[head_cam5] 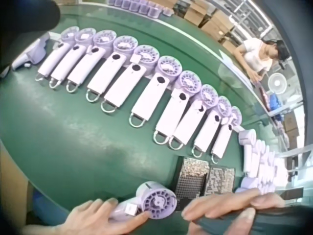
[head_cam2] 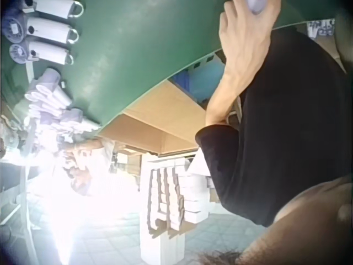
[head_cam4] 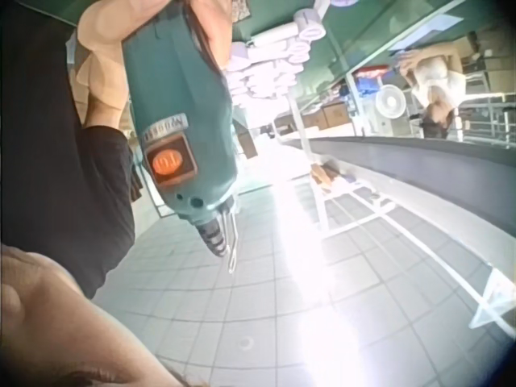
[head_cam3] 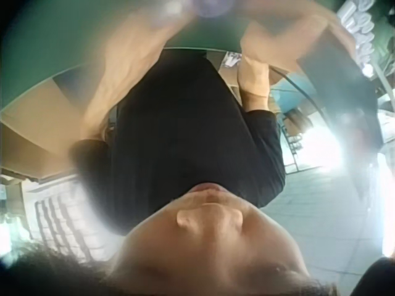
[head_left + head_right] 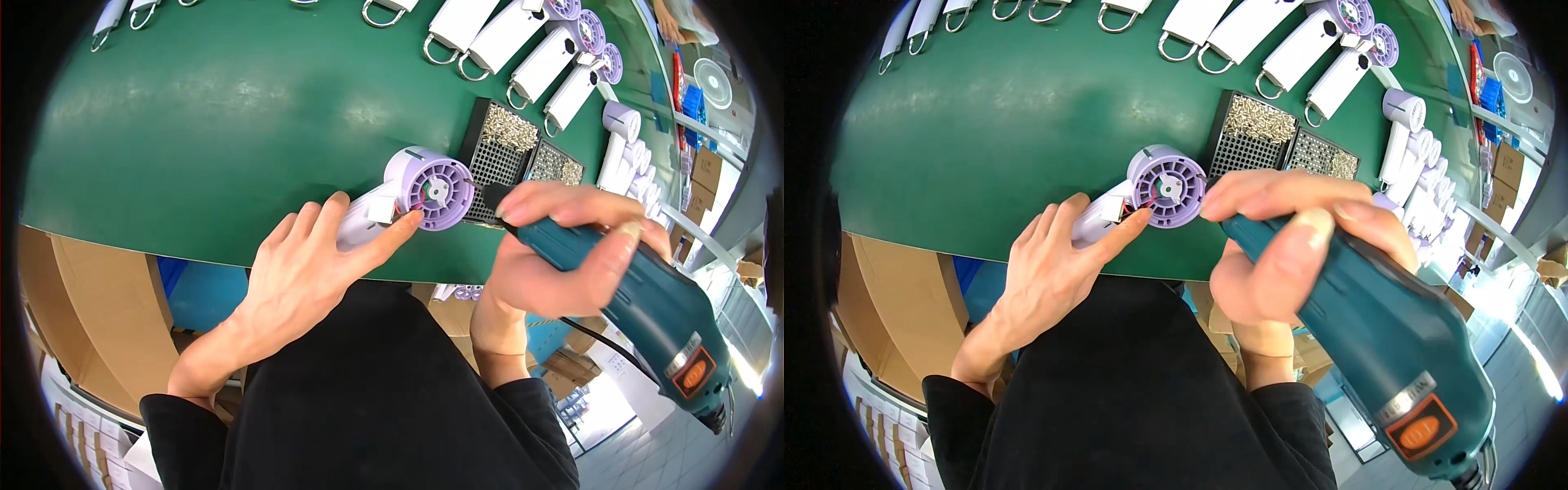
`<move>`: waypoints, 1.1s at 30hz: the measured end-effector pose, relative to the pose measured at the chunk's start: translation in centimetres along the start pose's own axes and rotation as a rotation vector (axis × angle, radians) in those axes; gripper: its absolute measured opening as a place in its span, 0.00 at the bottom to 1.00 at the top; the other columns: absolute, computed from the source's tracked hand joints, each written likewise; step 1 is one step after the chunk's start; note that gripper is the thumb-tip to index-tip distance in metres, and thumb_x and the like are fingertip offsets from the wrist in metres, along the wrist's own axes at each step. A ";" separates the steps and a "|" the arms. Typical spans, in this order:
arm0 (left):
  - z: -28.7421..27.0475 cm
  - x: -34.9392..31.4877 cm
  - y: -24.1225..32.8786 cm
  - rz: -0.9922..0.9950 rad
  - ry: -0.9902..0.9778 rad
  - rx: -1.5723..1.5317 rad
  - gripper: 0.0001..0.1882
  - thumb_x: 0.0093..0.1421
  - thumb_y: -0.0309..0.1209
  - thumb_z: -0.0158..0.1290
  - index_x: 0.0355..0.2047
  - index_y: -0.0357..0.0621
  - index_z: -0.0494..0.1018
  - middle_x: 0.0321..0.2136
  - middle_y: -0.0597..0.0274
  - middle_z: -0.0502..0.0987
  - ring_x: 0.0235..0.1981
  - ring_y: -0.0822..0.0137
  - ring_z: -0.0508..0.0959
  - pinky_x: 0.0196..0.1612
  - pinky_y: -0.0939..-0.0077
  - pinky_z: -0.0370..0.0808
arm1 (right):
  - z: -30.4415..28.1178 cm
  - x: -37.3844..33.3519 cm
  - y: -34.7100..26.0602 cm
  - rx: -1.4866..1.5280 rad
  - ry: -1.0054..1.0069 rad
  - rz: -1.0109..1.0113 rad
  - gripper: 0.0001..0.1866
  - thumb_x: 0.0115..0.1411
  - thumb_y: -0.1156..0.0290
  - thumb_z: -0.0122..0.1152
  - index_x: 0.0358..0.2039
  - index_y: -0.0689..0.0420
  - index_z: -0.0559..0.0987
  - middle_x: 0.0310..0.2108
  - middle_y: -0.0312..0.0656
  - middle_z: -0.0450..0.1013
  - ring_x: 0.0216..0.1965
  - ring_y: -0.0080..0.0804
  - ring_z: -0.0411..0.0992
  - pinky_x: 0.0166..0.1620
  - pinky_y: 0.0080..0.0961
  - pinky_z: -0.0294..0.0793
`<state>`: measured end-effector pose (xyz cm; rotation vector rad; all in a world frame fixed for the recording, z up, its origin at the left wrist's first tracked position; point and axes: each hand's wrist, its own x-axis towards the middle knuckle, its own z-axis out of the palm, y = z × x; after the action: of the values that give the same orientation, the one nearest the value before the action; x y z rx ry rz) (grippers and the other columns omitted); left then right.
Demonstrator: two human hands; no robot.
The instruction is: Assembling handheld electric fans using an electric screwdriver to drive screws into the housing on a production line.
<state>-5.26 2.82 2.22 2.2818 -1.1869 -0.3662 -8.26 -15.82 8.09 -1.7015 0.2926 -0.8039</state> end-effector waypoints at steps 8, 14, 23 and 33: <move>0.1 -0.1 -0.1 0.018 0.015 0.020 0.33 0.45 0.22 0.56 0.53 0.66 0.73 0.38 0.52 0.69 0.29 0.60 0.73 0.33 0.69 0.75 | 0.3 -0.2 1.5 -0.020 -0.028 -0.147 0.10 0.64 0.61 0.41 0.43 0.50 0.60 0.20 0.44 0.63 0.09 0.33 0.62 0.12 0.31 0.69; 0.0 0.0 0.1 0.016 0.008 0.024 0.33 0.45 0.22 0.57 0.53 0.65 0.73 0.37 0.52 0.69 0.29 0.60 0.73 0.33 0.69 0.75 | -0.5 -0.2 1.3 0.097 -0.105 -0.102 0.12 0.63 0.67 0.48 0.40 0.53 0.57 0.24 0.48 0.65 0.15 0.37 0.67 0.20 0.36 0.75; 0.2 -0.2 0.3 0.036 0.064 0.074 0.39 0.45 0.19 0.55 0.57 0.69 0.68 0.35 0.52 0.70 0.27 0.61 0.73 0.31 0.71 0.75 | -1.1 0.3 1.2 -0.042 -0.190 -0.209 0.11 0.62 0.67 0.46 0.41 0.56 0.60 0.20 0.49 0.64 0.10 0.38 0.65 0.14 0.35 0.73; 0.5 -0.4 0.6 0.022 0.056 0.097 0.38 0.46 0.20 0.55 0.58 0.70 0.67 0.35 0.52 0.69 0.27 0.60 0.73 0.32 0.70 0.75 | -1.7 0.5 1.7 -0.200 -0.112 -0.194 0.13 0.61 0.67 0.48 0.37 0.62 0.59 0.17 0.46 0.63 0.09 0.37 0.65 0.14 0.35 0.72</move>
<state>-6.09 2.73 2.16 2.3440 -1.2247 -0.2396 -8.58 -17.89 6.81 -1.9777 0.1345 -0.8387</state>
